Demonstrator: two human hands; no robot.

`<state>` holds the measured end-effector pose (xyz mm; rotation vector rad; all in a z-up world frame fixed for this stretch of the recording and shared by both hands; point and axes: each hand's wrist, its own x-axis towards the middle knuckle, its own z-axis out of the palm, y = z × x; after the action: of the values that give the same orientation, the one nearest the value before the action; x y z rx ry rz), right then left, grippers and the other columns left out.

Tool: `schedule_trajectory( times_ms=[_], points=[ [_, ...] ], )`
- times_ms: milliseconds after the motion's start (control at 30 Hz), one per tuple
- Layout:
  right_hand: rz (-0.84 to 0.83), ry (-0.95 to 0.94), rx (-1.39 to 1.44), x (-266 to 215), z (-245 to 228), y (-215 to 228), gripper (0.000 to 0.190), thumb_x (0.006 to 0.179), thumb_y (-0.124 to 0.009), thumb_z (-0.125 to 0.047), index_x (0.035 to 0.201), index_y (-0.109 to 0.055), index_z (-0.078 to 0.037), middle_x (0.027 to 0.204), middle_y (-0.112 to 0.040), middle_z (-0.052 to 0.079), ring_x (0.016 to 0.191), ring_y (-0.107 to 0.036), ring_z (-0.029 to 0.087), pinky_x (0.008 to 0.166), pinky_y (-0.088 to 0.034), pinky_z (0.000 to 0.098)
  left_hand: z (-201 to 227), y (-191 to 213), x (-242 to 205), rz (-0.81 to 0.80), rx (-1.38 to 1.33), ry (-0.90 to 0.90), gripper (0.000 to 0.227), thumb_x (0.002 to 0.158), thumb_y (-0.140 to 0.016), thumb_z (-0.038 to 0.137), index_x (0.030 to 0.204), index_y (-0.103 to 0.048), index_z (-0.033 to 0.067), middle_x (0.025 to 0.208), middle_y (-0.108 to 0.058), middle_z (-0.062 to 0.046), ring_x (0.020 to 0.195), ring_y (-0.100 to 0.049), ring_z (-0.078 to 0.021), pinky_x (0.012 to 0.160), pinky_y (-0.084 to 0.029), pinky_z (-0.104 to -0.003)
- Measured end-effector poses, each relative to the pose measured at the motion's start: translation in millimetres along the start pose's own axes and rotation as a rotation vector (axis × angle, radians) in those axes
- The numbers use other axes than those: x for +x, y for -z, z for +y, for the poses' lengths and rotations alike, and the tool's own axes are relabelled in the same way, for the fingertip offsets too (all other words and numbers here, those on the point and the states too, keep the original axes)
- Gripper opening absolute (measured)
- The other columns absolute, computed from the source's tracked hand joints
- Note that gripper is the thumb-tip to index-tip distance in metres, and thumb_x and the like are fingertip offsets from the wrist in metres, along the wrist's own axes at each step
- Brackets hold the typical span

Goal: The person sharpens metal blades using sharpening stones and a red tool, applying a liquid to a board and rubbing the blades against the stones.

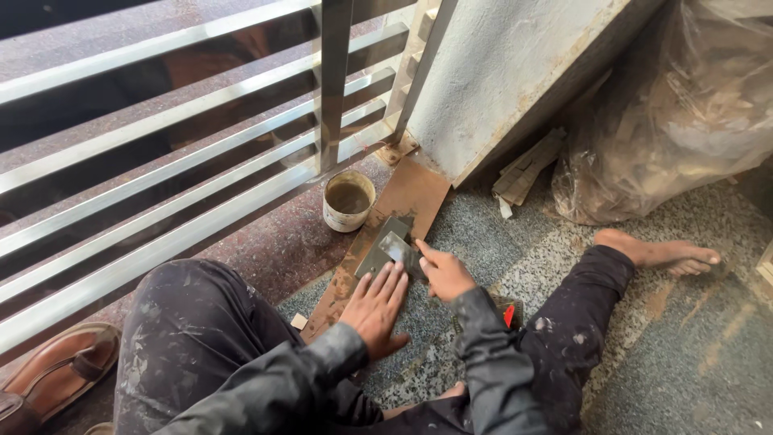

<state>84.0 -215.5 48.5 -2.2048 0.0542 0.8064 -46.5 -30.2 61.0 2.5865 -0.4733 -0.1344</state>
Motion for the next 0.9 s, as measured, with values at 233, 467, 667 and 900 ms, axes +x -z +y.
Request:
schedule_trajectory(
  times_ms=[233,467,667,900],
  points=[
    [0.031,0.348,-0.612,-6.4,-20.7,-34.3,0.047,0.094,-0.064,-0.041,0.134,-0.063,-0.016,0.116,-0.072,0.02,0.108,-0.069,0.039,0.092,-0.056,0.0495,-47.1,-2.7,14.9,-0.175,-0.042,0.083,0.117,0.073,-0.08,0.055,0.159,-0.02,0.0016,0.167,-0.02,-0.02,0.155,-0.017,-0.0341,0.121,-0.017,-0.059],
    [0.148,0.189,-0.787,-0.8,-25.4,-42.2,0.05,0.096,-0.057,-0.041,0.14,-0.057,-0.018,0.109,-0.071,0.021,0.104,-0.069,0.041,0.088,-0.056,0.0528,-67.6,-17.7,50.1,-0.208,0.064,0.037,0.125,0.065,-0.084,0.058,0.159,-0.02,0.0057,0.168,-0.021,-0.016,0.156,-0.017,-0.0308,0.121,-0.017,-0.062],
    [0.158,0.2,-0.655,26.3,-25.5,-21.2,0.043,0.099,-0.057,-0.043,0.135,-0.063,-0.02,0.11,-0.072,0.022,0.101,-0.071,0.044,0.088,-0.058,0.0527,-59.5,-8.7,73.4,-0.133,0.047,0.024,0.125,0.067,-0.082,0.06,0.158,-0.022,0.0003,0.168,-0.021,-0.02,0.156,-0.019,-0.0329,0.121,-0.017,-0.061],
    [0.179,0.245,-0.796,-25.2,-6.6,-65.9,0.063,0.082,-0.068,-0.028,0.14,-0.05,-0.015,0.103,-0.066,0.026,0.092,-0.068,0.045,0.08,-0.057,0.0536,-50.8,-19.0,15.5,-0.249,0.031,0.049,0.137,0.06,-0.084,0.066,0.157,-0.013,0.0025,0.167,-0.015,-0.018,0.155,-0.013,-0.0322,0.12,-0.011,-0.062]
  ],
)
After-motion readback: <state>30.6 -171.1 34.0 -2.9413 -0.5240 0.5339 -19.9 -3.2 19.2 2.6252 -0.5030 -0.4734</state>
